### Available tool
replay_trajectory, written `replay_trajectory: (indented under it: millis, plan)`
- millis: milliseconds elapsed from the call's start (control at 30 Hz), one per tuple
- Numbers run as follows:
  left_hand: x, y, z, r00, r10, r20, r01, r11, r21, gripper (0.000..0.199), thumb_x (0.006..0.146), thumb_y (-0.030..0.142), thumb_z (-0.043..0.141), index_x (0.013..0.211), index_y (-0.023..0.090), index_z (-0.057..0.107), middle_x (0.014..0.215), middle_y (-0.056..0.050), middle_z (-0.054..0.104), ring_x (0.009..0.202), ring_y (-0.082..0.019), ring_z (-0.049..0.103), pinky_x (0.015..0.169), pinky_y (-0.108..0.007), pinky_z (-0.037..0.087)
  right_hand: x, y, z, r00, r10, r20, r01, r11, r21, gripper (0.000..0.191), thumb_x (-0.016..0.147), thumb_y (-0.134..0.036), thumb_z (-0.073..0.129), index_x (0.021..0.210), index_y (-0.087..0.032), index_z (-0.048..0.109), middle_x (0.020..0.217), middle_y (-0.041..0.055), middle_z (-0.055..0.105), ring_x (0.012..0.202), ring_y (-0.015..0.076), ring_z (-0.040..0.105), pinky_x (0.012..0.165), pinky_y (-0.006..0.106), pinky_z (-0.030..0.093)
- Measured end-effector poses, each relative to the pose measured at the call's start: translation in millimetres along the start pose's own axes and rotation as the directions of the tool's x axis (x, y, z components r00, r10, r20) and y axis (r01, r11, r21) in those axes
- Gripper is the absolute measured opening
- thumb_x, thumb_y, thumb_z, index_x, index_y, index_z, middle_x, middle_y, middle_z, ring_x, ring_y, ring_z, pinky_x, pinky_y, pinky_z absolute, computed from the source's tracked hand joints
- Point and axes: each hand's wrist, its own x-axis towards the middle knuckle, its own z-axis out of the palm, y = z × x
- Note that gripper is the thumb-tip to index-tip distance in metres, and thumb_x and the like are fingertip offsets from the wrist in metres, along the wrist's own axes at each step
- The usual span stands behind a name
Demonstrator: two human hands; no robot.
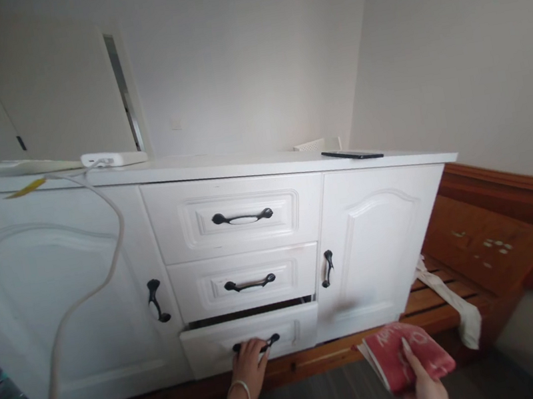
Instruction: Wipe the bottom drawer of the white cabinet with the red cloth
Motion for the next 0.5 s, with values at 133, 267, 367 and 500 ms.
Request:
replay_trajectory:
  millis: [133,267,367,500]
  plan:
    - [28.1,-3.5,-0.9,1.000,-0.013,-0.019,0.012,1.000,-0.001,0.032,0.086,0.022,0.044,0.109,0.023,0.067,0.121,-0.007,0.066,0.122,-0.032,0.051,0.098,-0.055,0.040,-15.7,10.8,17.1,0.997,0.078,0.008,-0.079,0.995,0.064,0.063,0.037,-0.025,0.094,0.094,-0.016,0.067,0.090,0.0037,0.073,0.078,0.0226,0.071,0.073,0.038,0.064]
    - [21.7,-7.6,-2.5,0.998,0.061,-0.024,-0.062,0.996,-0.066,0.044,0.081,0.016,0.048,0.123,0.022,0.062,0.130,-0.006,0.062,0.127,-0.026,0.051,0.108,-0.048,0.040,-31.7,38.0,37.1,0.981,0.074,0.180,-0.085,0.995,0.056,0.065,0.043,-0.028,0.094,0.100,-0.016,0.066,0.089,0.0035,0.075,0.074,0.0222,0.071,0.070,0.036,0.063]
    - [2.6,-8.5,-9.3,0.992,0.071,-0.105,-0.082,0.991,-0.106,0.047,0.086,0.016,0.041,0.131,0.018,0.056,0.141,-0.010,0.052,0.136,-0.021,0.042,0.120,-0.041,0.031,-35.1,66.7,65.1,0.963,0.057,0.265,-0.059,0.998,-0.001,0.061,0.049,-0.037,0.090,0.100,-0.017,0.062,0.084,0.0020,0.074,0.075,0.0218,0.071,0.071,0.035,0.062]
    - [-27.2,-20.3,-20.3,0.986,0.012,-0.168,-0.054,0.968,-0.245,0.038,0.093,0.032,0.038,0.122,0.019,0.059,0.132,-0.011,0.058,0.129,-0.022,0.050,0.117,-0.041,0.034,-31.2,103.6,120.9,0.940,0.023,0.342,0.015,0.994,-0.109,0.056,0.059,-0.054,0.080,0.096,-0.019,0.056,0.079,0.0008,0.070,0.076,0.0214,0.070,0.072,0.035,0.059]
